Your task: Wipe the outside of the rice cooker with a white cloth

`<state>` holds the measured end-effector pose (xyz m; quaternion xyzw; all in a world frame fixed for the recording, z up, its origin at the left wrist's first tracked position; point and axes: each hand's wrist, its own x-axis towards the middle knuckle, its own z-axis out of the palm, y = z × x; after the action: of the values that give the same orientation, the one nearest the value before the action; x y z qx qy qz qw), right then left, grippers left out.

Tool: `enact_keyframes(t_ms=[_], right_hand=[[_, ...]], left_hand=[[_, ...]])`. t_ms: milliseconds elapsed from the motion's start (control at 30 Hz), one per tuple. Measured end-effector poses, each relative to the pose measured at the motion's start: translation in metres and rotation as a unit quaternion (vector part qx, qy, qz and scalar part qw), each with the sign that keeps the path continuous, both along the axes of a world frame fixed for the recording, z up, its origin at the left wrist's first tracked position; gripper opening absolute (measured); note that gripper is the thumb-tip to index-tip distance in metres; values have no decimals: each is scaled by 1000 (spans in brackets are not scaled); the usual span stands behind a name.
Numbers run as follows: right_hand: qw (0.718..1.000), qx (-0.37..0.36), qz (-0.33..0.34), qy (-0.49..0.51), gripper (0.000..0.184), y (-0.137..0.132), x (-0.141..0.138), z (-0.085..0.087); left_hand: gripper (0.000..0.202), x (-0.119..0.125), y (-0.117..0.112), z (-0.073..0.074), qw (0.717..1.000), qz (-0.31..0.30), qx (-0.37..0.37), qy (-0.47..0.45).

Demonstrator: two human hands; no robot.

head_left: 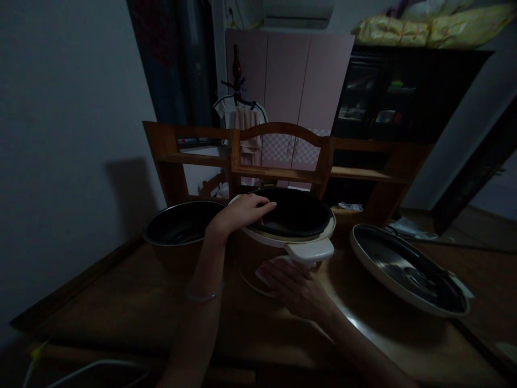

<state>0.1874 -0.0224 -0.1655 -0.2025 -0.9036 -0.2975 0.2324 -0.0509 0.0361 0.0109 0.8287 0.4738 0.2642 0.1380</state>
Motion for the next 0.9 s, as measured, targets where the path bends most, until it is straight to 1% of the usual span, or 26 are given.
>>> enact_keyframes(t_ms=[67, 200, 367, 433, 533, 667, 733, 800, 900], right_hand=[[1000, 0, 4, -5, 55, -3, 4, 0], [999, 4, 41, -15, 52, -6, 14, -1], [999, 21, 47, 0, 51, -5, 16, -3], [998, 31, 48, 13, 50, -6, 12, -1], [998, 34, 38, 22, 48, -9, -2, 7], [999, 40, -1, 26, 56, -12, -31, 23], [998, 46, -14, 34, 58, -12, -41, 28], [998, 44, -14, 38, 57, -13, -44, 30], [999, 16, 6, 36, 55, -16, -36, 29]], left_hand=[[49, 0, 0, 0, 1000, -2, 3, 1], [49, 1, 0, 0, 1000, 1, 1, -2], [50, 2, 0, -1, 1000, 10, 8, 2], [50, 2, -1, -1, 1000, 12, 13, 7], [49, 3, -3, 1, 1000, 13, 14, 16], [47, 4, -4, 3, 1000, 19, 15, 19], [47, 4, -2, 2, 1000, 20, 14, 18], [47, 4, -1, 1, 1000, 18, 15, 16], [47, 4, -1, 0, 1000, 18, 17, 14]])
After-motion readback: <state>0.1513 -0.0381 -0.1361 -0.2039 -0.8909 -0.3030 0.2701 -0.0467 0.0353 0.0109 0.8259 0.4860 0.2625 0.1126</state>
